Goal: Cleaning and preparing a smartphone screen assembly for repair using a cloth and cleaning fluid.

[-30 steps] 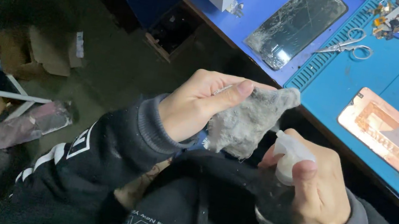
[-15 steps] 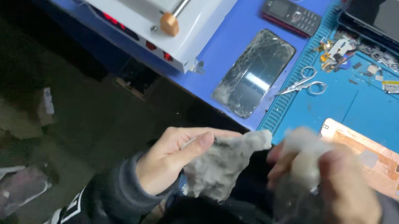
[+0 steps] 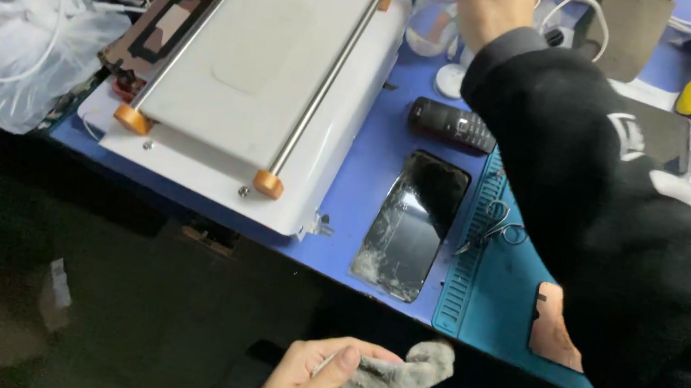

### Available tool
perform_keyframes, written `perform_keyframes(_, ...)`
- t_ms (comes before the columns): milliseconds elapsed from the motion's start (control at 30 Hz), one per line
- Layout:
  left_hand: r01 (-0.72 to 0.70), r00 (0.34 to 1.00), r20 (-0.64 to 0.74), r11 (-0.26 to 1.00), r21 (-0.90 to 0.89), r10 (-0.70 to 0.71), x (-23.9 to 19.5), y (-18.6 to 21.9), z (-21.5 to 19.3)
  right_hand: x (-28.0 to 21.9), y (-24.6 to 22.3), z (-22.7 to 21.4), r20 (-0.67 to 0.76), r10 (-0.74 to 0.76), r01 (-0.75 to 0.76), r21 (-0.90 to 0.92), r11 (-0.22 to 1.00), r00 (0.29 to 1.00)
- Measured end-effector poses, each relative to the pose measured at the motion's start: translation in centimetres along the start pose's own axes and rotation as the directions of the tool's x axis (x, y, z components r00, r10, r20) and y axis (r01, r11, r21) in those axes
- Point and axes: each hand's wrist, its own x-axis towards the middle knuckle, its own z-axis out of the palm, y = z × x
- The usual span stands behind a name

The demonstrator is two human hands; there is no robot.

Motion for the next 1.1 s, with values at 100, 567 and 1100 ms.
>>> perform_keyframes(100, 0.037, 0.999, 0.029, 0.998, -0.048, -0.036, 0.5, -2.0, -1.2, 1.7, -6.9, -2.5, 0.21, 0.441, -0.463, 0.645, 0.608, 0.873)
perform_keyframes(567, 0.062, 0.993, 0.099, 0.995, 0.073, -0.069, 2.2, 3.4, 3.2, -6.6, -17.9, -26.2, 0.495, -0.075, -0.3, 0.633, 0.714, 0.866)
perform_keyframes(1100, -0.321, 0.904, 0.087, 0.531, 0.784, 0.418, 7.8, 4.2, 13.5, -33.1, -15.1, -41.3, 0.906, 0.423, -0.968, -0.098, 0.233, 0.01)
